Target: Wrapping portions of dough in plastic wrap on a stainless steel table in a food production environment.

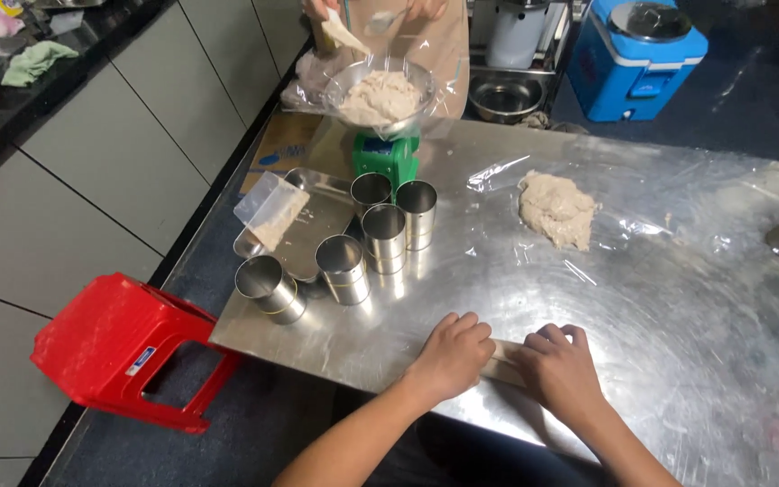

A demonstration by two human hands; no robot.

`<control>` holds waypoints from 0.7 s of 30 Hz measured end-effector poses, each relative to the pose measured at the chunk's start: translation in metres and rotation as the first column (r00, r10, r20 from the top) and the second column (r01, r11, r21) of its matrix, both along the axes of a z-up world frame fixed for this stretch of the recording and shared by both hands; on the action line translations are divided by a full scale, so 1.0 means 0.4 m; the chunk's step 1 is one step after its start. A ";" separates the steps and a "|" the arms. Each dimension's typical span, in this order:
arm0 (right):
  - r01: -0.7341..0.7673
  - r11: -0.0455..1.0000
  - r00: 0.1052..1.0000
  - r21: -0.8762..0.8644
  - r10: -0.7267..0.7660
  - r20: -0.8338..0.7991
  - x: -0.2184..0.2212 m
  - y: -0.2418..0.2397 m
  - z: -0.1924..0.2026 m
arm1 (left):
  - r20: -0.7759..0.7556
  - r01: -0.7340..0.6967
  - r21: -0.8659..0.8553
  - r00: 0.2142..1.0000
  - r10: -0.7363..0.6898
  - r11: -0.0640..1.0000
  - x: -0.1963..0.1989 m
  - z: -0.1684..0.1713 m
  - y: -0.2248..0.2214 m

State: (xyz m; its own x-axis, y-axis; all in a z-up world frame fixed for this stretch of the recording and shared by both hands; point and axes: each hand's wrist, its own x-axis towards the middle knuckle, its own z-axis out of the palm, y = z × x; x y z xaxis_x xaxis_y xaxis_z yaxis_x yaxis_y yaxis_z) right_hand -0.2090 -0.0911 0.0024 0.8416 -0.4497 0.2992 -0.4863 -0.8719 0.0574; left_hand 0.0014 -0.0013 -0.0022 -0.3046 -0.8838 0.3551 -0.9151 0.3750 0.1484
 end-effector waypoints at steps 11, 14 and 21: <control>0.024 1.000 1.000 -0.013 -0.024 -0.017 -0.053 -0.014 -0.014 | -0.030 -0.001 0.032 1.000 0.002 0.999 0.016 -0.009 -0.009; 0.034 0.998 0.998 -0.057 -0.032 0.047 -0.069 -0.010 -0.007 | -0.008 -0.004 -0.004 1.000 0.004 1.000 0.018 -0.002 -0.009; 0.063 0.993 0.996 -0.099 -0.057 0.068 -0.098 -0.009 -0.003 | -0.045 0.016 -0.017 0.999 -0.017 1.000 0.024 -0.012 -0.007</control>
State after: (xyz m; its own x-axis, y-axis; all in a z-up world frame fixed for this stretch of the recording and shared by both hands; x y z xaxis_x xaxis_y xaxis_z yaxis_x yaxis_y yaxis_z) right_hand -0.2482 -0.0948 0.0013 0.7912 -0.4635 0.3990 -0.5433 -0.8323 0.1103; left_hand 0.0109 -0.0042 -0.0068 -0.3025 -0.8725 0.3836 -0.9012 0.3928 0.1829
